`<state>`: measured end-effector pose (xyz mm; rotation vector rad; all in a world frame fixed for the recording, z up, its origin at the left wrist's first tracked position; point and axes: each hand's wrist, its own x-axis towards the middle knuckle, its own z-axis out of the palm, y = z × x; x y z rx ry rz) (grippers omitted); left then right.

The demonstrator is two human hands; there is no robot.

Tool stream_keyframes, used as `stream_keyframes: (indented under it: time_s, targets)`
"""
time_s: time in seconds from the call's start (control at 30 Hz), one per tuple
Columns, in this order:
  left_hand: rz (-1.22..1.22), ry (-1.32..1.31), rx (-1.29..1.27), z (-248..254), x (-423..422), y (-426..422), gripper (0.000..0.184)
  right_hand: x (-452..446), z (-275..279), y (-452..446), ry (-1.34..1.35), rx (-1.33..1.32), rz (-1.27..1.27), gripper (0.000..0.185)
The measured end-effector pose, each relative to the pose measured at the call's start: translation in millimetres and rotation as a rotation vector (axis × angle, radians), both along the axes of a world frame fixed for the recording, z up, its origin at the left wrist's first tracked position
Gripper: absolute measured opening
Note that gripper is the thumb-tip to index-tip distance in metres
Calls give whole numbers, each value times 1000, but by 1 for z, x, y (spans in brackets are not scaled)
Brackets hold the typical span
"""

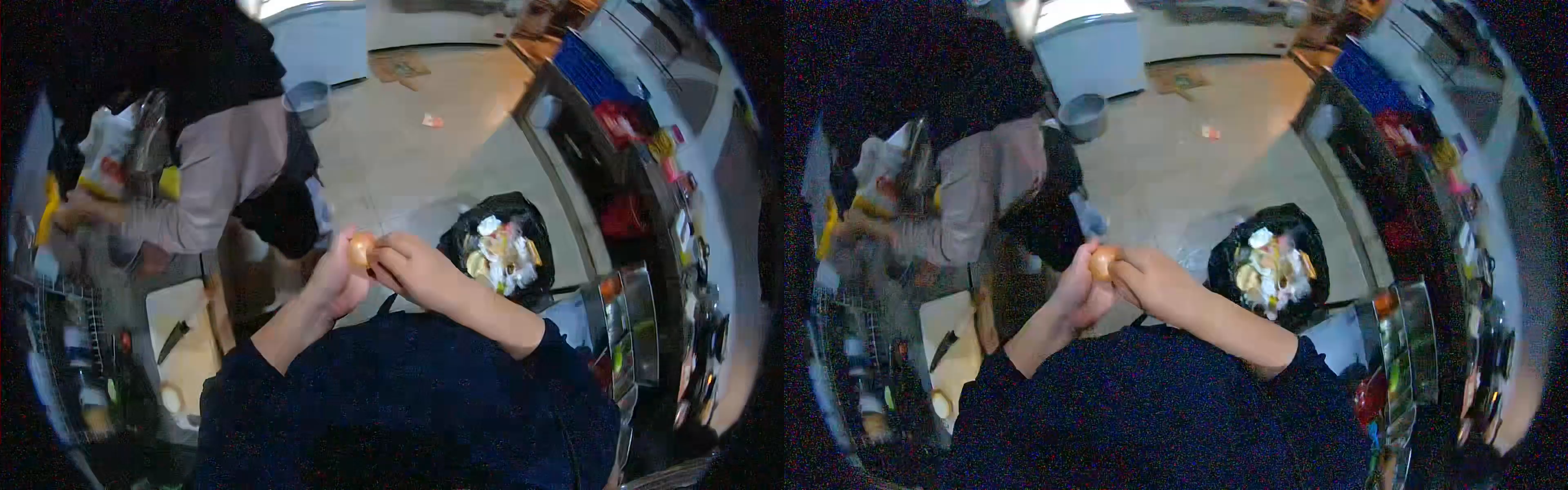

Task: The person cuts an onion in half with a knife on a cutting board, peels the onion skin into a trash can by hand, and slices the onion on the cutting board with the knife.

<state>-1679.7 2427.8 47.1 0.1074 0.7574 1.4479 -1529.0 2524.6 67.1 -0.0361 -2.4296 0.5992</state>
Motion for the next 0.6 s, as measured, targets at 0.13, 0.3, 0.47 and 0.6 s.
stream_keyframes:
  time_s: [0.13,0.3,0.47,0.6]
  targets:
    - [-248,52,30,-15,77,61,36,92,4,17,-74,-13,-227,20]
    - [-406,160,-14,-34,123,108,38,147,-10,30,-92,12,-419,22]
    - [-686,192,19,-27,137,144,42,194,-36,63,9,-113,-661,16]
    - [-900,117,42,-26,146,173,51,220,-38,81,176,-410,-844,11]
